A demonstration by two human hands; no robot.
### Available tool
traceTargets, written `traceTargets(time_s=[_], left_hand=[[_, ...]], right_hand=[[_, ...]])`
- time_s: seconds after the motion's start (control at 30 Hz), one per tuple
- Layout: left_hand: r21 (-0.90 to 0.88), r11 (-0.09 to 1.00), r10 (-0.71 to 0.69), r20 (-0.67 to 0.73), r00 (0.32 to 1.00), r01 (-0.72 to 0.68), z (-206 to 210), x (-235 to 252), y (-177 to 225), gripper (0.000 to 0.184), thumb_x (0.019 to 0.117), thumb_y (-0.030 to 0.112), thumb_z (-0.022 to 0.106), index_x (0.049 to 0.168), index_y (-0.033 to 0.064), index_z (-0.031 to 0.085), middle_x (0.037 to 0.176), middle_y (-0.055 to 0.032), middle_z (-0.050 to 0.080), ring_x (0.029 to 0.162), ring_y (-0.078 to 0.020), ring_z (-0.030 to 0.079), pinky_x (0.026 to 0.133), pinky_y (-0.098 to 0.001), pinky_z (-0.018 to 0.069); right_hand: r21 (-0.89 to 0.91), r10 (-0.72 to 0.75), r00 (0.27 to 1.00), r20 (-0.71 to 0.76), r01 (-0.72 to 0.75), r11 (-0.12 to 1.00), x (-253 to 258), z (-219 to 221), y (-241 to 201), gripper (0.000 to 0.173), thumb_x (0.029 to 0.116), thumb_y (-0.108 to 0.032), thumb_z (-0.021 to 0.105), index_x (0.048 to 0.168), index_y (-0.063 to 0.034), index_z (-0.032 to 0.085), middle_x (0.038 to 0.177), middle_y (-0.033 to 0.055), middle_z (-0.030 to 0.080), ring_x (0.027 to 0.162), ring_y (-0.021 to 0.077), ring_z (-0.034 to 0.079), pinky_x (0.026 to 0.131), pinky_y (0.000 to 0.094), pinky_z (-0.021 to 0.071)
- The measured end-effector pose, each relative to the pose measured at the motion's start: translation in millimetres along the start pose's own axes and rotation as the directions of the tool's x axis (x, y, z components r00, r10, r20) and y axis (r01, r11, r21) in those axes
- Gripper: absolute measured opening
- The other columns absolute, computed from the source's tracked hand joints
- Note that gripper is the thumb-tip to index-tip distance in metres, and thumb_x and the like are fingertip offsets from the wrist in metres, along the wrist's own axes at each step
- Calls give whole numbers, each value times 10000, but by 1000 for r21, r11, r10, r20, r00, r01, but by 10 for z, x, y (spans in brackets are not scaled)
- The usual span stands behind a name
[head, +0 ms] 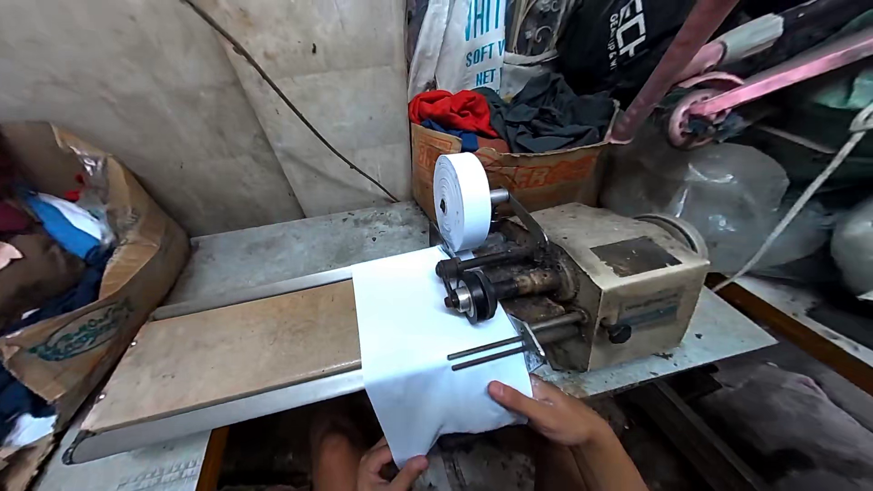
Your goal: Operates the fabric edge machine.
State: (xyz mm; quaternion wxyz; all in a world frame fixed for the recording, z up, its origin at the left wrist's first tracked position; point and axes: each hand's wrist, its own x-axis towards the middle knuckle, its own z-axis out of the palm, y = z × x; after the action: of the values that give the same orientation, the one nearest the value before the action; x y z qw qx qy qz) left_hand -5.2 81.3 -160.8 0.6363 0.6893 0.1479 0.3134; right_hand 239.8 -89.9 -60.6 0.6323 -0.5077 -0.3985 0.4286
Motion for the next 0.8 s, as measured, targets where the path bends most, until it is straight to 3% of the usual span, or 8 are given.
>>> traceTargets(time_s=[0.47, 0.8], left_hand=[[6, 1000, 3, 1, 1000, -3, -7, -25, 18, 111, 868, 190, 817, 978, 177, 804, 1008, 53, 774, 944, -48, 720, 872, -277, 610], [-51, 998, -28, -18, 999, 27, 1, 33, 31, 131, 854, 164, 825, 977, 125, 804, 1006, 0, 779, 931, -93, 734, 873, -303, 614]], right_hand=[[-36, -39, 999, 22, 40, 999, 19, -9, 27, 283, 1035, -367, 601, 1226, -166, 663, 1079, -66, 750, 1013, 59, 705, 951, 306, 584], [17, 75, 997, 4, -75, 997, 13, 20, -82, 345, 1025, -390, 605, 1238, -121, 637, 1065, -32, 755, 998, 86, 717, 950, 325, 589]])
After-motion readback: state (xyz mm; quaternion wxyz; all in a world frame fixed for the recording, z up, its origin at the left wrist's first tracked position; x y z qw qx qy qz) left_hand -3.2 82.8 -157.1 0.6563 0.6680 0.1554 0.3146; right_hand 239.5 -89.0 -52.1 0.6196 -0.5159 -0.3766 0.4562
